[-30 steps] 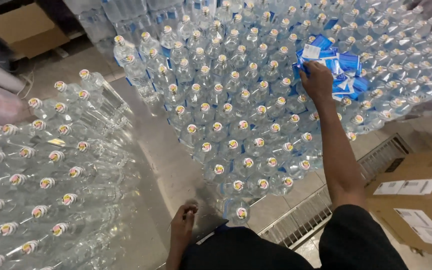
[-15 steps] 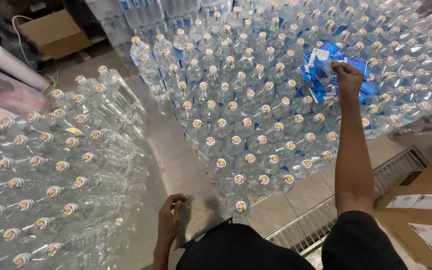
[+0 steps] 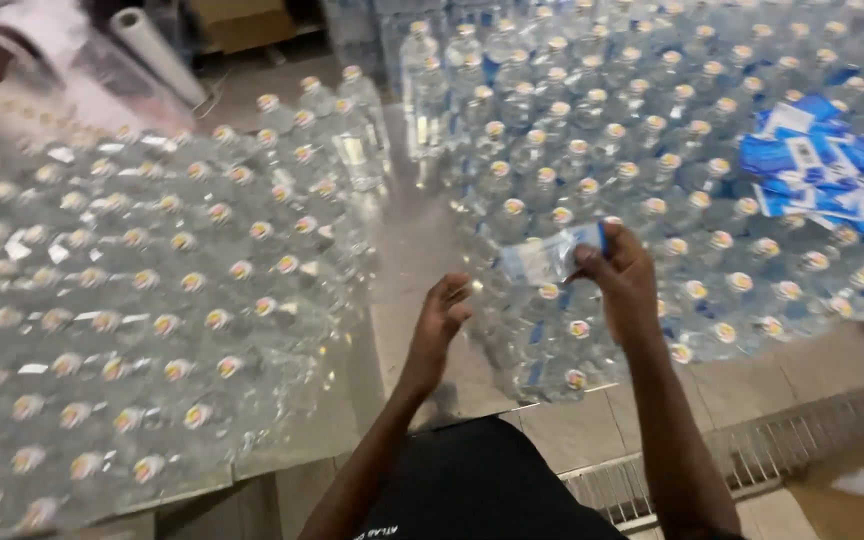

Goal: The person stands at a stainless steel table covered with rows of clear plastic water bottles. They repeatedly pick up small blue and white labels from a pile, apply them to the caps of the bottles, and place the labeled bottles back into the rows. The process is repetitive and involves handling the bottles and labels by hand.

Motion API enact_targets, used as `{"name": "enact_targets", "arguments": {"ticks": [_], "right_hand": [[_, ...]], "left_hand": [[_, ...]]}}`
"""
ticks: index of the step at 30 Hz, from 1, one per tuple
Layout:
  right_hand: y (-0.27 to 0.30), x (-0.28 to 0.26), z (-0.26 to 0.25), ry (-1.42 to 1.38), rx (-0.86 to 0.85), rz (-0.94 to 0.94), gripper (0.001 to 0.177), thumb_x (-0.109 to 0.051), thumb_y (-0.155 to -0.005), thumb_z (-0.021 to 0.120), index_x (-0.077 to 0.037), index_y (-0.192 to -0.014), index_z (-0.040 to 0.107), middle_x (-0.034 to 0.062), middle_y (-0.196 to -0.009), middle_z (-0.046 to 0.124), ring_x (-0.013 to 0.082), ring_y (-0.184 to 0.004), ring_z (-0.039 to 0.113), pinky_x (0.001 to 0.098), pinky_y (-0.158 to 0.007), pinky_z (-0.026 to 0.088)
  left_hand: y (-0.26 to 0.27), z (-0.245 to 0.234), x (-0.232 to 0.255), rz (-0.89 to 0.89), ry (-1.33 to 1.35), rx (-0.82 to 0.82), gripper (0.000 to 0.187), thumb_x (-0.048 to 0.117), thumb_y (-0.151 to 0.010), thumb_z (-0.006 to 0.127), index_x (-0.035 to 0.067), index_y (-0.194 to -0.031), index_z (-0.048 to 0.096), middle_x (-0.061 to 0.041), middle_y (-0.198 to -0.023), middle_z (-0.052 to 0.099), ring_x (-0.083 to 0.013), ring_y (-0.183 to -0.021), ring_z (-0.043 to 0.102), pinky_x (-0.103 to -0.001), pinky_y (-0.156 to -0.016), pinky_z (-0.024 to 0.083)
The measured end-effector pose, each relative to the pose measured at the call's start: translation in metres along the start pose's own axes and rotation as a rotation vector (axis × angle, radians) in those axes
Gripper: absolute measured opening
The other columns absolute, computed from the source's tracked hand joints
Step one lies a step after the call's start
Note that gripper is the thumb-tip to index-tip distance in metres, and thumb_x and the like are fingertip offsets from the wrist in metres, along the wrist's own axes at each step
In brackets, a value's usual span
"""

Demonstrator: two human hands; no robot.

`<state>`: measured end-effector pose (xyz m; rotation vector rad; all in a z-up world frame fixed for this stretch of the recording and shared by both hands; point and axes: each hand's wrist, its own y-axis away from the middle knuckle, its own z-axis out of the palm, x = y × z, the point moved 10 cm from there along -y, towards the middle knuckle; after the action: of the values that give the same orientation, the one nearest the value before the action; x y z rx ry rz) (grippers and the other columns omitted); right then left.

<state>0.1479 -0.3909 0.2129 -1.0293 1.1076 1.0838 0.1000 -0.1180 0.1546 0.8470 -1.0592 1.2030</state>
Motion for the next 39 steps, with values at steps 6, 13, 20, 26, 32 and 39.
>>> {"name": "enact_targets", "arguments": {"ticks": [6, 13, 20, 26, 32, 39], "right_hand": [[0.066, 0.072, 0.135, 0.273, -0.091, 0.051, 0.025, -0.025, -0.111, 0.073, -0.001, -0.109, 0.07, 0.015, -0.085, 0.068, 0.0209, -0.074, 0.07, 0.0411, -0.065, 0.062], [0.096, 0.09, 0.216, 0.42, -0.082, -0.086, 0.028, -0.036, -0.117, 0.066, -0.008, -0.123, 0.067, 0.009, -0.096, 0.064, 0.0173, -0.087, 0.061, 0.0377, -0.077, 0.052], [0.172, 0.134, 0.29, 0.693, -0.44, -0.926, 0.029, -0.051, -0.102, 0.069, -0.024, -0.091, 0.07, -0.0012, -0.067, 0.061, 0.0254, -0.054, 0.064, 0.0363, -0.054, 0.054], [0.104, 0.122, 0.266, 0.74, -0.278, -0.702, 0.048, -0.045, -0.117, 0.059, -0.014, -0.079, 0.059, 0.0052, -0.058, 0.049, 0.03, -0.049, 0.055, 0.0383, -0.05, 0.045], [0.088, 0.108, 0.249, 0.575, -0.314, 0.071, 0.036, -0.043, -0.102, 0.079, -0.013, -0.118, 0.067, 0.0121, -0.07, 0.066, 0.0242, -0.058, 0.062, 0.0427, -0.064, 0.052], [0.084, 0.118, 0.233, 0.541, -0.484, 0.201, 0.024, -0.02, -0.095, 0.089, -0.005, -0.111, 0.078, 0.0219, -0.088, 0.078, 0.0286, -0.073, 0.078, 0.0436, -0.077, 0.064]], "left_hand": [[0.009, -0.066, -0.022, -0.086, -0.083, 0.283, 0.044, 0.055, -0.112, 0.065, 0.011, -0.113, 0.069, -0.001, -0.098, 0.06, -0.0127, -0.094, 0.055, -0.032, -0.08, 0.046], [0.036, -0.122, -0.024, -0.083, 0.046, 0.399, 0.04, 0.047, -0.11, 0.071, 0.007, -0.115, 0.069, -0.008, -0.093, 0.066, -0.0158, -0.084, 0.065, -0.031, -0.067, 0.058], [0.0, -0.183, -0.196, 0.753, 0.608, 0.071, 0.158, 0.099, -0.061, 0.074, -0.009, -0.169, 0.031, 0.002, -0.08, 0.042, -0.0062, -0.066, 0.04, -0.017, -0.051, 0.038], [0.053, -0.145, -0.048, -0.048, 0.231, 0.508, 0.065, 0.058, -0.118, 0.052, 0.013, -0.071, 0.063, 0.001, -0.064, 0.053, -0.0092, -0.063, 0.049, -0.026, -0.06, 0.042], [0.059, -0.167, -0.021, 0.012, 0.227, 0.383, 0.045, 0.059, -0.103, 0.066, 0.014, -0.104, 0.059, -0.008, -0.096, 0.069, -0.0157, -0.086, 0.069, -0.03, -0.071, 0.055], [0.073, -0.18, -0.026, -0.128, -0.131, 0.404, 0.028, 0.021, -0.089, 0.094, 0.009, -0.113, 0.084, -0.008, -0.1, 0.081, -0.0103, -0.095, 0.069, -0.03, -0.086, 0.059]]}}
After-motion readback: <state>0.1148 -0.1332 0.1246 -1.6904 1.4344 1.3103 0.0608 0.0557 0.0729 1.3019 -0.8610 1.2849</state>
